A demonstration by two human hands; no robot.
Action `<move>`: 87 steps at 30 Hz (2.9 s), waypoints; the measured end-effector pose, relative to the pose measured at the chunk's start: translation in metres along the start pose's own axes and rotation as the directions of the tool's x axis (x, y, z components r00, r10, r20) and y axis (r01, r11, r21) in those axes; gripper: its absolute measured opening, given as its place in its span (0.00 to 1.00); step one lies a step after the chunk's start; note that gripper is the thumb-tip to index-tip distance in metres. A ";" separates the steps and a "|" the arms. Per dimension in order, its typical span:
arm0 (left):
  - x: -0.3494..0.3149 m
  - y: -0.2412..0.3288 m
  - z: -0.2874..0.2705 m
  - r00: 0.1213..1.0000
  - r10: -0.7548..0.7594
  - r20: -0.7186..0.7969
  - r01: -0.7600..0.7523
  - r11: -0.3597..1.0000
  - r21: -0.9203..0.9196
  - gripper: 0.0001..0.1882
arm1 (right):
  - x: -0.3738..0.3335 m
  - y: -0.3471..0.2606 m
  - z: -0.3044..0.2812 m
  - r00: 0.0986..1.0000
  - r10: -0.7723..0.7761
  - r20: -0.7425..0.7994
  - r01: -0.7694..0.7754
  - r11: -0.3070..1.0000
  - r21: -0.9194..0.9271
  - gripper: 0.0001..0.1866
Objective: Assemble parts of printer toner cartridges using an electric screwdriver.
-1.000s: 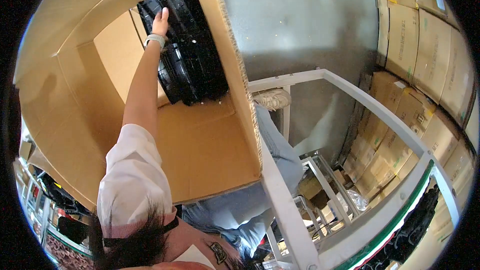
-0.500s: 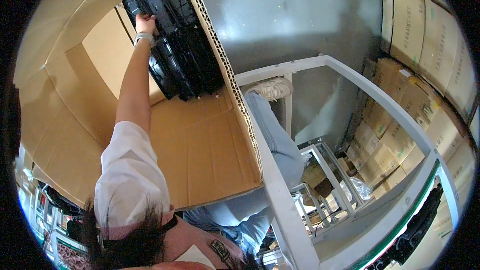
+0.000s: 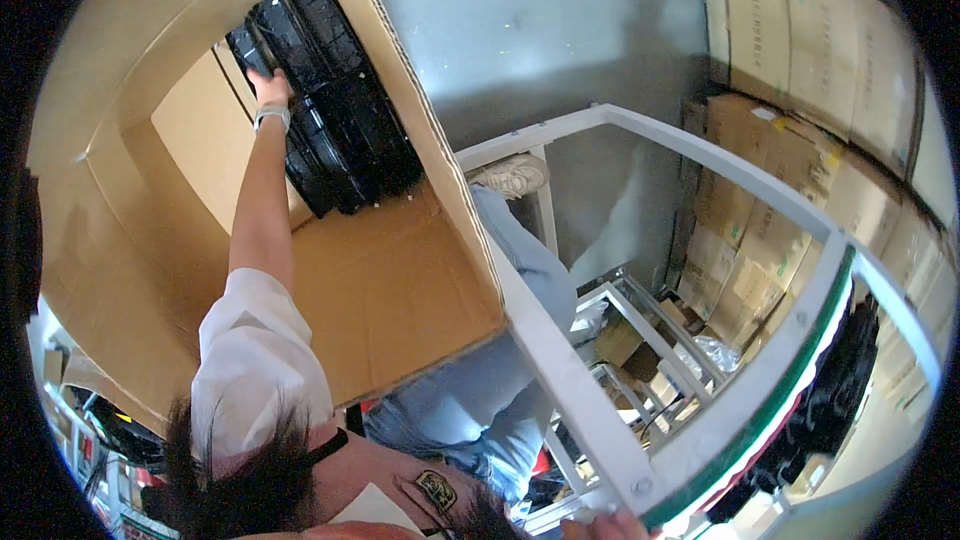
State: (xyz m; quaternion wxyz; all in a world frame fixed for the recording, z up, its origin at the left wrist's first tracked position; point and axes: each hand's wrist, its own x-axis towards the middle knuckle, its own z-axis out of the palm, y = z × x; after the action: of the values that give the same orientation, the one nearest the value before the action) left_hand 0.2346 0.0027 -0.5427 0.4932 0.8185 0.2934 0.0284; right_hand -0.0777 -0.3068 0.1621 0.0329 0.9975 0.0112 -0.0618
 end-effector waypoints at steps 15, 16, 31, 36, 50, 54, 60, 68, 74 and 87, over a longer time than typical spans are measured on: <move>-0.135 0.131 -0.065 0.691 -0.229 0.686 0.345 0.938 -0.035 0.12 | 0.006 -0.001 0.010 0.923 -0.035 -0.384 0.077 0.993 0.094 0.06; -0.149 0.162 -0.081 0.703 -0.223 0.676 0.382 0.919 -0.094 0.13 | 0.003 -0.003 0.006 0.929 -0.088 -0.358 0.130 0.987 0.095 0.06; -0.501 0.487 -0.308 0.534 0.656 0.534 0.050 0.605 -0.794 0.09 | -0.236 0.021 -0.013 0.721 0.211 -0.660 0.073 0.924 0.376 0.17; -0.634 0.516 -0.304 0.097 0.853 0.512 -0.202 0.521 -0.829 0.07 | -0.369 0.125 -0.033 0.276 0.503 -0.819 -0.279 0.857 0.433 0.15; -0.853 0.534 -0.222 -0.574 0.756 0.314 -0.286 0.174 -0.942 0.04 | -0.555 0.432 0.037 -0.119 0.985 0.123 -0.867 -0.163 0.471 0.49; -0.845 0.532 -0.220 -0.622 0.740 0.257 -0.308 0.070 -0.949 0.06 | -0.543 0.451 0.021 -0.056 0.975 0.216 -0.885 -0.148 0.440 0.39; -0.846 0.540 -0.214 -0.664 0.680 0.311 -0.343 0.093 -0.935 0.07 | -0.567 0.472 0.017 -0.040 0.999 0.037 -0.619 -0.054 0.783 0.33; -0.844 0.536 -0.215 -0.708 0.637 0.304 -0.342 0.067 -0.937 0.06 | -0.552 0.435 -0.016 -0.085 0.703 -0.706 -0.479 0.592 0.648 0.30; -0.838 0.536 -0.218 -0.692 0.667 0.275 -0.348 0.026 -0.937 0.06 | -0.530 0.353 -0.077 0.042 0.636 -0.771 -0.279 0.748 0.602 0.27; -0.792 0.567 -0.198 0.110 0.723 0.682 0.226 0.650 -0.726 0.06 | -0.440 0.166 -0.030 0.843 0.349 -0.409 -0.162 0.891 0.424 0.18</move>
State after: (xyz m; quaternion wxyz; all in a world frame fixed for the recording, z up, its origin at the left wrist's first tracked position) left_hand -0.2293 -0.4368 0.2183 0.8046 0.4198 -0.2934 -0.3005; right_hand -0.5062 -0.4782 0.2574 -0.1529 0.9615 -0.1286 0.1885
